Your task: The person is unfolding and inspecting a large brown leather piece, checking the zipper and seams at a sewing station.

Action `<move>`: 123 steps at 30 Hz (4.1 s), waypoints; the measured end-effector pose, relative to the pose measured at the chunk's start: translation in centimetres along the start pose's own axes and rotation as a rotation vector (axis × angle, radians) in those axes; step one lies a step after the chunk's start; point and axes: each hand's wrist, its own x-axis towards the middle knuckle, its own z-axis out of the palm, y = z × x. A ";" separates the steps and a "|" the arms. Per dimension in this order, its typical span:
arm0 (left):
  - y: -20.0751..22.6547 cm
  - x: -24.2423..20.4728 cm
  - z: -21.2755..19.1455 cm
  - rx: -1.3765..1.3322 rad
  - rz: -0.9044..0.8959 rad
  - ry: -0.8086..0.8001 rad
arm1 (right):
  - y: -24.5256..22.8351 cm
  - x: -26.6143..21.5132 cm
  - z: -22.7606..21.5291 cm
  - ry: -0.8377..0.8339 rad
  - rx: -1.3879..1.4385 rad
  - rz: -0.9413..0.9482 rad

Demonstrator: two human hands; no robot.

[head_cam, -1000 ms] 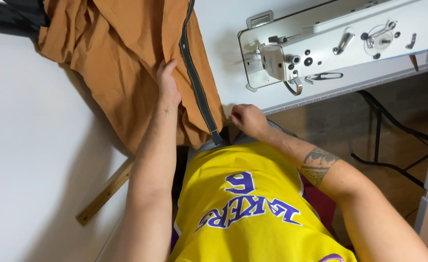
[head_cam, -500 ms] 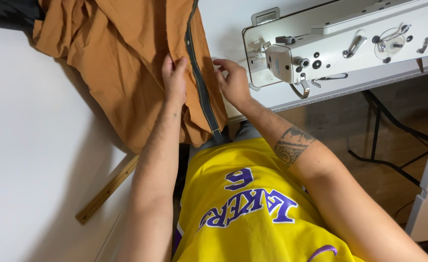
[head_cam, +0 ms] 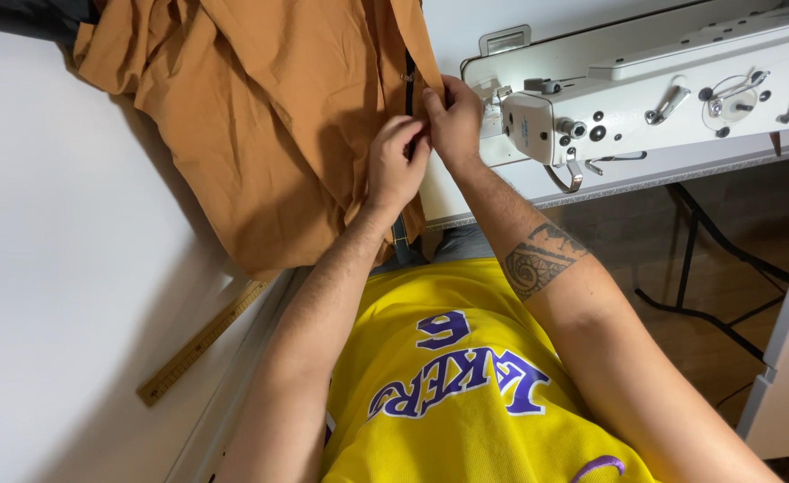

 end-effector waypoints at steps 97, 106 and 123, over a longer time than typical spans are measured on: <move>-7.0 4.5 3.1 0.538 -0.283 0.133 | 1.1 -1.4 -0.4 0.098 -0.031 0.024; -9.3 3.6 2.8 0.472 -0.242 0.220 | 0.7 -2.0 -1.0 0.096 -0.017 -0.001; -4.5 2.5 -4.2 -0.285 -0.416 0.408 | -0.9 -2.9 3.2 0.098 -0.028 -0.322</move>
